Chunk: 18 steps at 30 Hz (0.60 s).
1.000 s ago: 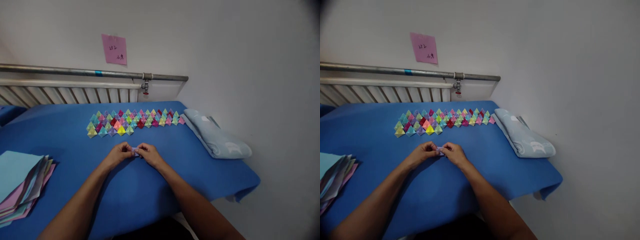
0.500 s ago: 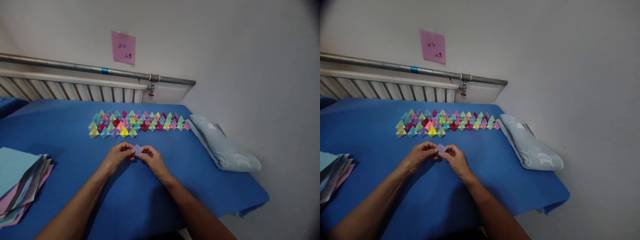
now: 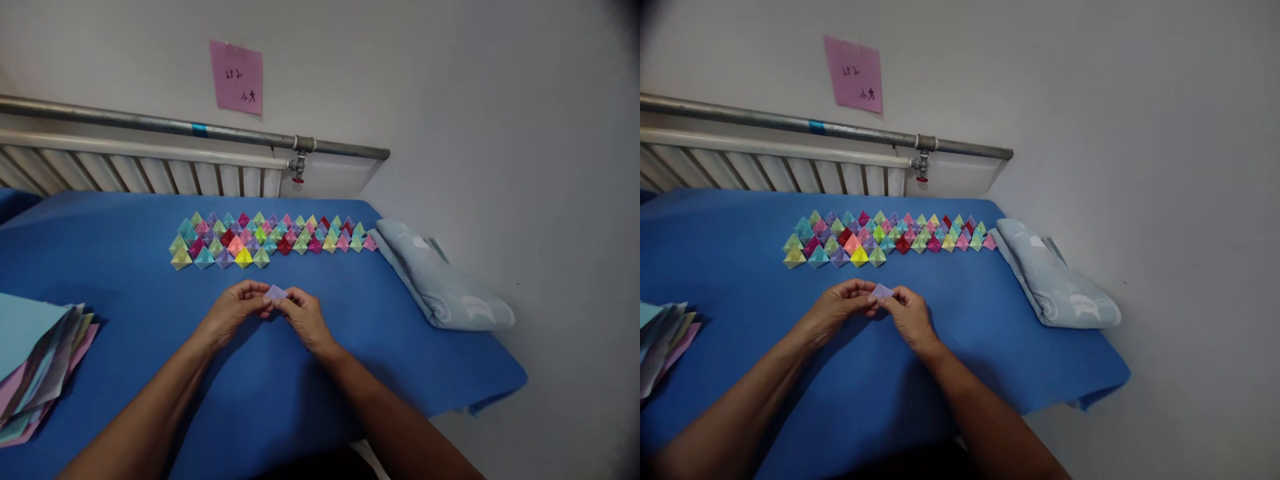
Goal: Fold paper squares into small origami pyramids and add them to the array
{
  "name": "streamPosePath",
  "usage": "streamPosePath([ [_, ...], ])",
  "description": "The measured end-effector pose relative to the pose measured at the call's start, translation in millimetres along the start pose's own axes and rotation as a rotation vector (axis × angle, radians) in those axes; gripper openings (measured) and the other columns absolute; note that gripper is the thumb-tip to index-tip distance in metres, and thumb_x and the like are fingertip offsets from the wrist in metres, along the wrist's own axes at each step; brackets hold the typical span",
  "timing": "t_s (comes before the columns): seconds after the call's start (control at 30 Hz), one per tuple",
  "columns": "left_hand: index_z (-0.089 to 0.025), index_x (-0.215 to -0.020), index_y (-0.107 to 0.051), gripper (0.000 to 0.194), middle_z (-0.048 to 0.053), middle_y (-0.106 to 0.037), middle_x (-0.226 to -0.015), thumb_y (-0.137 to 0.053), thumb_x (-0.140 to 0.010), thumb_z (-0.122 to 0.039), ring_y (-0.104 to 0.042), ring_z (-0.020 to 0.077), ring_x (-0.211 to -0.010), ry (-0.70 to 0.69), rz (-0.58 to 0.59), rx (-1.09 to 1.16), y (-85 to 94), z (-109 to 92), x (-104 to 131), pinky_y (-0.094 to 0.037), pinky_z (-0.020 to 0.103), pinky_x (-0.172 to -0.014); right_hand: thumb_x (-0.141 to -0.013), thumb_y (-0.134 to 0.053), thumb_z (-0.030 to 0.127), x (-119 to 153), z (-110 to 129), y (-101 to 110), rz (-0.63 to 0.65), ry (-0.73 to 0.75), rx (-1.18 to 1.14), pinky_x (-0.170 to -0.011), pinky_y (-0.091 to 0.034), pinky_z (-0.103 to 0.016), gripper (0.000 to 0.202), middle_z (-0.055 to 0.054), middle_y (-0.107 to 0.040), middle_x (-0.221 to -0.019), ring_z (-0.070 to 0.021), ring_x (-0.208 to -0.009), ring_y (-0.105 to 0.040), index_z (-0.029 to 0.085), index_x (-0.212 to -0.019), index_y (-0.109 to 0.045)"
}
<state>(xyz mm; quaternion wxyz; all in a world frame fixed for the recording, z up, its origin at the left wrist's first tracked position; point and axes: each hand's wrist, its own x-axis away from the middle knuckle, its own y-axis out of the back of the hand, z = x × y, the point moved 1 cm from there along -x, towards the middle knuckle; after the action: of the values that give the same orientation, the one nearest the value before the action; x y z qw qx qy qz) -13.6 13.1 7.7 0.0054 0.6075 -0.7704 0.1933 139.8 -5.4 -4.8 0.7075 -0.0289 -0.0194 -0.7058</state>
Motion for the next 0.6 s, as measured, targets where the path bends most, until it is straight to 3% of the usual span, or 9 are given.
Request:
streamPosePath([
  [0.2,-0.019,-0.087,-0.072,0.031,0.003,-0.070,-0.082,-0.081,-0.062,-0.035,-0.061,0.0157,-0.074,-0.106,0.051,-0.266,3.9,-8.5,3.3,-0.047,0.031,-0.074,-0.069,-0.063,0.036,2.9,3.5,2.0,0.011,0.067,0.160,-0.053,-0.028,-0.022,0.019,0.007,-0.042,-0.056,-0.0084,-0.054,-0.035,0.019,-0.065,-0.055],
  [0.33,-0.017,-0.077,-0.068,0.025,0.000,-0.065,-0.071,-0.077,-0.062,-0.035,-0.056,0.0136,-0.066,-0.117,0.140,-0.369,6.4,-9.8,2.6,-0.044,0.029,-0.067,-0.069,-0.062,0.032,4.2,4.8,2.2,0.059,0.033,0.216,-0.052,-0.028,-0.022,0.015,0.008,-0.042,-0.056,-0.0082,-0.054,-0.036,0.019,-0.064,-0.055],
  [0.5,-0.017,-0.073,-0.061,0.022,-0.002,-0.060,-0.066,-0.073,-0.064,-0.034,-0.052,0.0116,-0.062,-0.110,0.130,-0.385,10.2,-5.6,0.6,-0.041,0.027,-0.062,-0.073,-0.061,0.034,4.1,2.2,2.5,0.121,0.034,0.196,-0.054,-0.030,-0.022,0.015,0.006,-0.048,-0.062,-0.0087,-0.057,-0.040,0.019,-0.072,-0.058],
  [0.6,-0.017,-0.077,-0.062,0.021,-0.001,-0.061,-0.069,-0.068,-0.069,-0.036,-0.054,0.0126,-0.063,-0.166,0.156,-0.455,10.5,-3.1,0.5,-0.042,0.028,-0.063,-0.076,-0.058,0.028,3.9,-1.1,5.8,0.087,0.178,0.366,-0.055,-0.032,-0.022,0.011,0.006,-0.047,-0.061,-0.0098,-0.057,-0.042,0.020,-0.069,-0.056],
])
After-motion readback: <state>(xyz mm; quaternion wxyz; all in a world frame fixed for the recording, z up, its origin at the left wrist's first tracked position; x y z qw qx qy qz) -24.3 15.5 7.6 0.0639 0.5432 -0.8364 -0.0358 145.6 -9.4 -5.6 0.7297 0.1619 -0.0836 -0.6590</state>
